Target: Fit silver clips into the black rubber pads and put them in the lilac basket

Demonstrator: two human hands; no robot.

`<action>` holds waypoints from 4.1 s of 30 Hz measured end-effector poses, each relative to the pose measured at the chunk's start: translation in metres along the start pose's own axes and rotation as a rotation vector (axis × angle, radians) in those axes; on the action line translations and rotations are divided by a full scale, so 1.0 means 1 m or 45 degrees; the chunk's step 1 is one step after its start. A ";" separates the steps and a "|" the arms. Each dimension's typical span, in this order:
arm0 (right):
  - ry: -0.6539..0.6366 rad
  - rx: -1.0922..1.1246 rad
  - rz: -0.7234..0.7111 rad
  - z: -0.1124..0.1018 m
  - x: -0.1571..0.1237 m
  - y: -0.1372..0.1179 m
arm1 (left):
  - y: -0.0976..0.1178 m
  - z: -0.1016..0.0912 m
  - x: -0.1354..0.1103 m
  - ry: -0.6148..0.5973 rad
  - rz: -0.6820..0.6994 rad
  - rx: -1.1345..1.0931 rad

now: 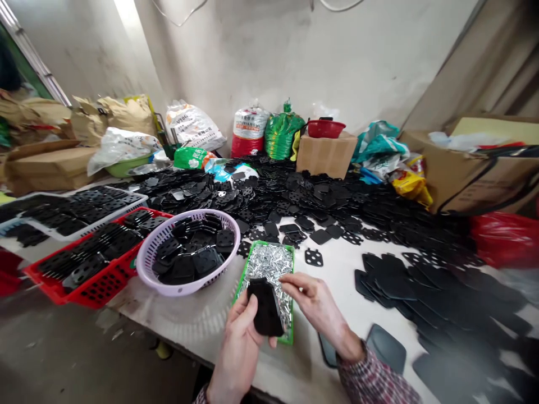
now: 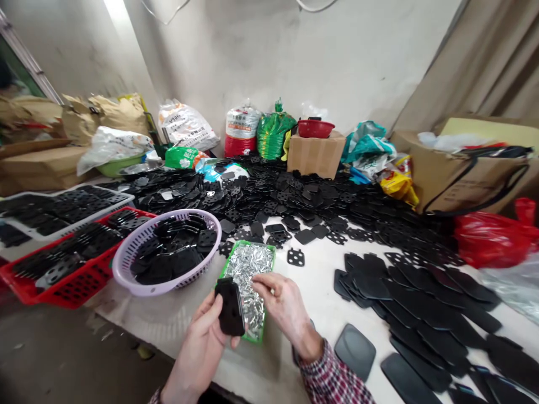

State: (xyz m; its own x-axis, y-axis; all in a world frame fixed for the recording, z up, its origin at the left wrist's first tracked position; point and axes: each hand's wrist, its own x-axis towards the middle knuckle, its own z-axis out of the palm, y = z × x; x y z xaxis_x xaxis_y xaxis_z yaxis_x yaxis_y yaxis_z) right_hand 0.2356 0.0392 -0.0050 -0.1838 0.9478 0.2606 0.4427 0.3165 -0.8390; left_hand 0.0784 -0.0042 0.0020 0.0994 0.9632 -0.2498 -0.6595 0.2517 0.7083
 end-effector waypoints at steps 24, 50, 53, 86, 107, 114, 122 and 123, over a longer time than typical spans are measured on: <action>-0.138 0.487 0.052 0.010 0.012 -0.002 | 0.003 -0.021 0.002 0.155 0.170 0.423; 0.220 0.834 0.168 0.013 0.006 -0.020 | -0.004 -0.004 0.003 -0.021 0.127 0.428; 0.193 0.735 0.169 0.013 0.004 -0.020 | -0.006 -0.005 0.003 -0.018 0.147 0.438; 0.402 -0.083 -0.466 0.023 -0.015 -0.011 | -0.014 -0.021 0.006 -0.220 0.021 -0.030; -0.400 -1.062 -0.074 0.028 0.014 0.003 | 0.004 -0.047 0.014 0.071 0.213 0.104; -0.287 -0.862 -0.107 0.024 0.007 0.010 | 0.004 -0.041 0.013 0.118 0.270 0.251; -0.038 0.504 0.106 0.012 0.010 -0.005 | 0.003 -0.025 0.011 0.192 0.294 0.495; -0.042 0.632 0.140 0.012 0.010 -0.010 | 0.003 -0.024 0.012 0.214 0.317 0.545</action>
State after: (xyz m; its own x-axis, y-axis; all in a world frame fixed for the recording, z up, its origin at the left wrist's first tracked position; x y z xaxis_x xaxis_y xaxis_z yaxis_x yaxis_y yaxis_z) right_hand 0.2191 0.0451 0.0007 -0.1905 0.9703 0.1491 -0.0076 0.1504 -0.9886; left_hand 0.0596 0.0062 -0.0152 -0.1656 0.9793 -0.1167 -0.2808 0.0666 0.9574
